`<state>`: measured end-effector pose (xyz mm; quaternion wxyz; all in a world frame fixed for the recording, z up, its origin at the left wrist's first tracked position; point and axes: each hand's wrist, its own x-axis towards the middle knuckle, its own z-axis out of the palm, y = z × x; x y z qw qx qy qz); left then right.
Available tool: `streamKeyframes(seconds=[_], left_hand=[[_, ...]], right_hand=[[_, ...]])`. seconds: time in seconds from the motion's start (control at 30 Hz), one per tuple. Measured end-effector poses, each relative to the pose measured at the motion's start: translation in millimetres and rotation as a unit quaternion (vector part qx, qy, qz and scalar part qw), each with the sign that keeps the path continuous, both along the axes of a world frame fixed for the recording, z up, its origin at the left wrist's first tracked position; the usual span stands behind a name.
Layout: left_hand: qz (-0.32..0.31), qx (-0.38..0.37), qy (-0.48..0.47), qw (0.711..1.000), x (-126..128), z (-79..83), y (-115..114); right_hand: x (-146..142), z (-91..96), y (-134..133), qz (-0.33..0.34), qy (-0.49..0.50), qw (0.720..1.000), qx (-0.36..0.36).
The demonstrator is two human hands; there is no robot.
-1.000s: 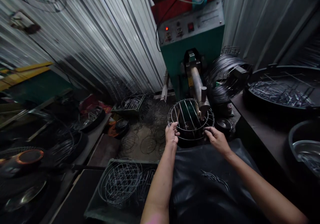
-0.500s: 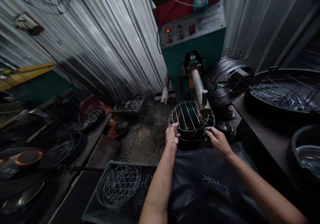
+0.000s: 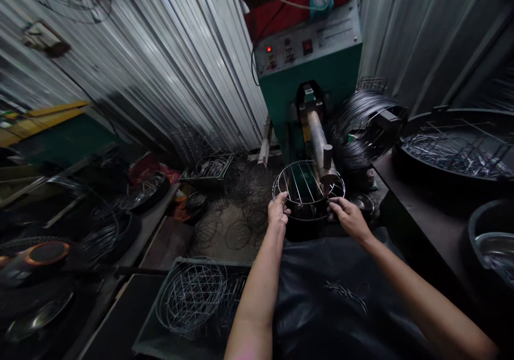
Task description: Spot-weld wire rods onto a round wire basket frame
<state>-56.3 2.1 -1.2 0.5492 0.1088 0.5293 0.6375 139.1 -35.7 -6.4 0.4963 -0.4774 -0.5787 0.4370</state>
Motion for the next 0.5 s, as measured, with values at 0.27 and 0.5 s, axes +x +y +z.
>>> streamKeyframes(seconds=[0.27,0.5], left_hand=[[0.013,-0.042,0.002,0.999,2.3,3.0,-2.0],[-0.037,-0.06,0.008,0.997,-9.8,4.2,-6.5]], right_hand=[[-0.5,1.3,1.7,0.001,-0.026,1.0,0.005],[46.8,-27.3,-43.5,-0.004,-0.26,0.963,0.073]])
